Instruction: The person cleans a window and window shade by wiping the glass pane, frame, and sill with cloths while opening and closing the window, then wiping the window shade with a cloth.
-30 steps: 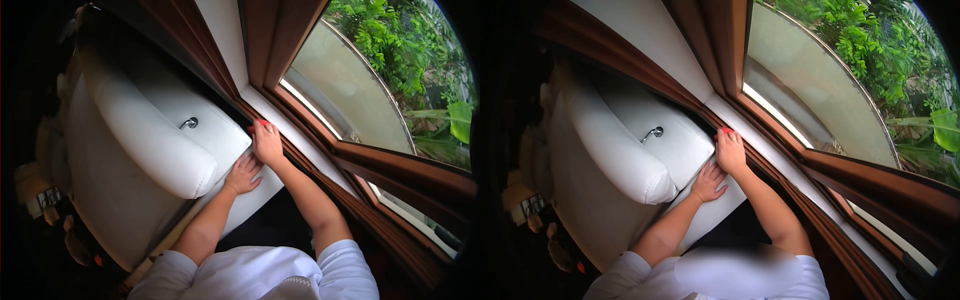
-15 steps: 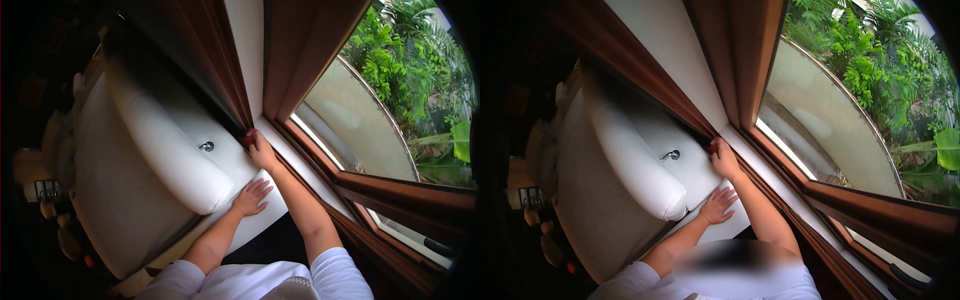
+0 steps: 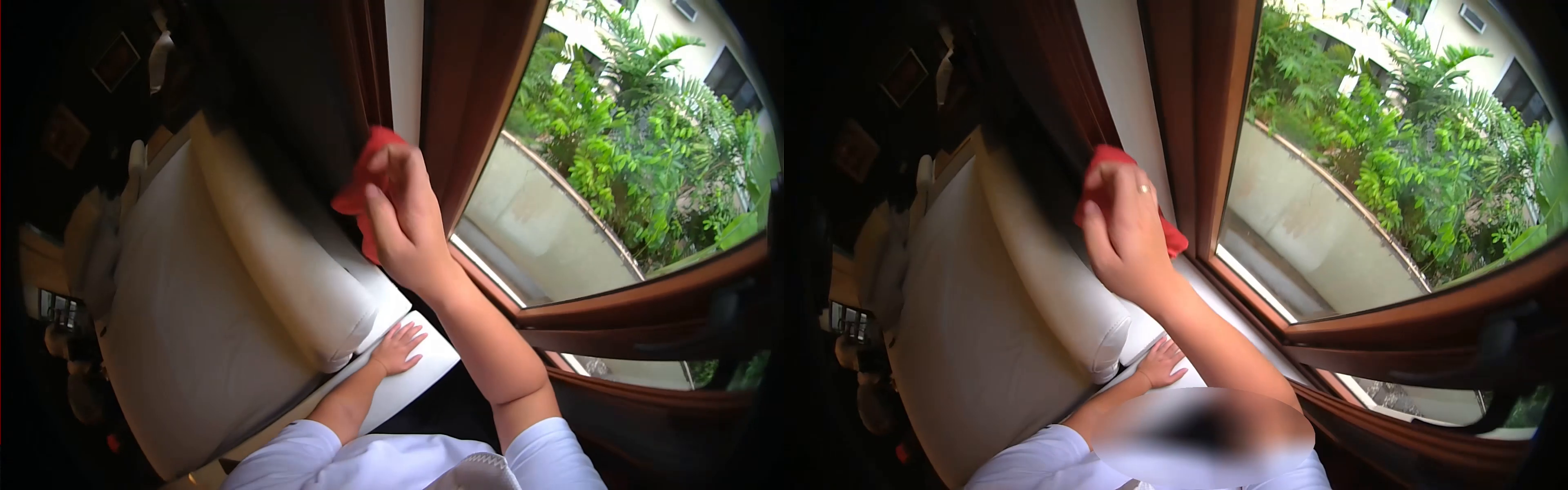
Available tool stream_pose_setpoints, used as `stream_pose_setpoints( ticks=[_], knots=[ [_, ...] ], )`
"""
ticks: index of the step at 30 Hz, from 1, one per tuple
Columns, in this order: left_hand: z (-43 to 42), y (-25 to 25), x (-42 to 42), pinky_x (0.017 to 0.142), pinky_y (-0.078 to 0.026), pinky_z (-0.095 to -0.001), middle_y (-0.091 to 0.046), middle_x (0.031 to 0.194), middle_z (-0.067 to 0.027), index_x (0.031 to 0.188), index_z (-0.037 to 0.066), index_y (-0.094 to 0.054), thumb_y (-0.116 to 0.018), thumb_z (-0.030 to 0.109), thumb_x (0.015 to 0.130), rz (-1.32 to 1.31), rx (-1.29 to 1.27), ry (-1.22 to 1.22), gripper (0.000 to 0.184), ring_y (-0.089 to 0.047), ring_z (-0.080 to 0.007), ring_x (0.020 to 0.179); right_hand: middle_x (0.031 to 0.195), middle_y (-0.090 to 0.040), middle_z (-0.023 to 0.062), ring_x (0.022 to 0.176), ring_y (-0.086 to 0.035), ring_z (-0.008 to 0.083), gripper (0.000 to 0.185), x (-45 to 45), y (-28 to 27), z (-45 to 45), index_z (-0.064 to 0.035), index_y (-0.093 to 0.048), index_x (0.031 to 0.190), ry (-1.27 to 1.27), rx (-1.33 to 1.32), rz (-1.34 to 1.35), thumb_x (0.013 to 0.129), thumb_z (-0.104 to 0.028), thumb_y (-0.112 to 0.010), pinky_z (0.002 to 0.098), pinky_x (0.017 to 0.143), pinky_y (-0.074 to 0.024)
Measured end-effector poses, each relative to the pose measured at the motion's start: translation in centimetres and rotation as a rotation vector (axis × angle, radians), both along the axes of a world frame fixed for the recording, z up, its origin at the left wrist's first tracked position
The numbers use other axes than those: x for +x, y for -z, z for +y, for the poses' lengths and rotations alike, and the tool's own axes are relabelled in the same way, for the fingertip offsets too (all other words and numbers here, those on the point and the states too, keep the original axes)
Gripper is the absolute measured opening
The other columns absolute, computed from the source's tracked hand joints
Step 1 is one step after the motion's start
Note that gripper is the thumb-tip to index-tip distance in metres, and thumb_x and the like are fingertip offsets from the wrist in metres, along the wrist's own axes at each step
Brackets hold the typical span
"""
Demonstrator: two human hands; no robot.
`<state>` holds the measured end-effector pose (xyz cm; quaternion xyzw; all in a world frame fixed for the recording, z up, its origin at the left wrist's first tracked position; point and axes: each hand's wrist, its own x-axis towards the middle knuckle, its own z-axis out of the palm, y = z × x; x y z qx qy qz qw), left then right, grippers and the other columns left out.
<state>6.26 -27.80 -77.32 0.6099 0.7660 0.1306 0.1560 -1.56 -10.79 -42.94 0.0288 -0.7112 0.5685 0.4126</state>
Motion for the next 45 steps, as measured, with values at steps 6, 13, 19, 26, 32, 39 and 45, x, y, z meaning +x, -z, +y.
stream_pose_setpoints(
  ticks=[6,13,19,26,32,39,45],
  knots=[
    [0.8,0.3,0.0,0.109,-0.016,-0.0480,-0.032,0.139,-0.0086,0.133,0.016,-0.038,-0.055,0.040,0.083,-0.126,-0.036,-0.058,0.059,-0.022,-0.0277,0.134,0.105,-0.042,0.0059,0.098,-0.042,0.0119,0.027,1.8,-3.5,0.9,-0.0036,-0.038,0.109,-0.400,-0.318,0.076,0.084,0.002,-0.045,0.0250,0.089,-0.0335],
    [5.8,-16.7,-1.3,0.092,-0.041,-0.0286,-0.057,0.113,-0.0102,0.122,0.002,-0.048,-0.051,0.020,0.093,-1.065,0.462,-0.357,0.034,-0.054,-0.0174,0.106,0.109,-0.047,0.0060,0.102,-0.048,0.0125,0.029,13.1,-4.4,0.6,-0.0061,-0.039,0.110,-0.536,-0.561,0.292,0.084,0.005,-0.044,0.0266,0.088,-0.0382],
    [6.0,-30.6,0.5,0.066,-0.045,-0.0204,-0.057,0.081,-0.0011,0.090,-0.001,-0.058,-0.048,0.012,0.093,-0.993,0.785,-0.253,0.017,-0.053,-0.0053,0.074,0.109,-0.048,0.0083,0.100,-0.050,0.0158,0.032,21.8,-6.7,-0.9,-0.0068,-0.039,0.109,-0.555,-0.681,0.394,0.081,0.005,-0.048,0.0302,0.087,-0.0399],
    [7.8,-39.3,8.2,0.079,-0.045,-0.0291,-0.057,0.084,-0.0076,0.092,0.001,-0.056,-0.055,0.008,0.085,-0.596,1.046,0.060,0.010,-0.057,-0.0182,0.085,0.131,-0.039,0.0157,0.118,-0.043,0.0235,0.069,33.7,-5.7,-2.6,-0.0064,-0.024,0.134,-0.148,-0.254,0.335,0.075,0.007,-0.058,0.0358,0.096,-0.0372],
    [15.2,-42.6,17.3,0.096,-0.033,-0.0404,-0.042,0.116,-0.0187,0.128,-0.001,-0.034,-0.064,0.016,0.081,-0.389,1.299,0.029,0.058,-0.042,-0.0300,0.111,0.118,-0.047,0.0154,0.103,-0.052,0.0212,0.077,46.5,-4.3,-4.0,-0.0060,-0.010,0.139,0.430,-0.096,0.188,0.078,0.005,-0.056,0.0333,0.091,-0.0400],
    [19.8,-42.1,17.4,0.096,-0.030,-0.0436,-0.045,0.121,-0.0186,0.125,-0.004,-0.039,-0.058,0.011,0.082,0.052,1.542,-0.253,0.050,-0.041,-0.0341,0.112,0.098,-0.051,0.0074,0.086,-0.051,0.0116,0.061,57.7,-4.8,-6.0,-0.0041,-0.022,0.135,0.992,-0.138,0.149,0.081,0.007,-0.048,0.0238,0.082,-0.0411],
    [18.6,-42.7,11.5,0.092,-0.039,-0.0413,-0.050,0.119,-0.0202,0.122,-0.003,-0.043,-0.060,0.016,0.085,0.188,1.635,-0.402,0.044,-0.051,-0.0346,0.105,0.091,-0.052,0.0045,0.081,-0.051,0.0089,0.055,61.9,-5.4,-6.1,-0.0045,-0.028,0.134,1.194,-0.230,0.155,0.084,0.006,-0.047,0.0209,0.078,-0.0416]
  ],
)
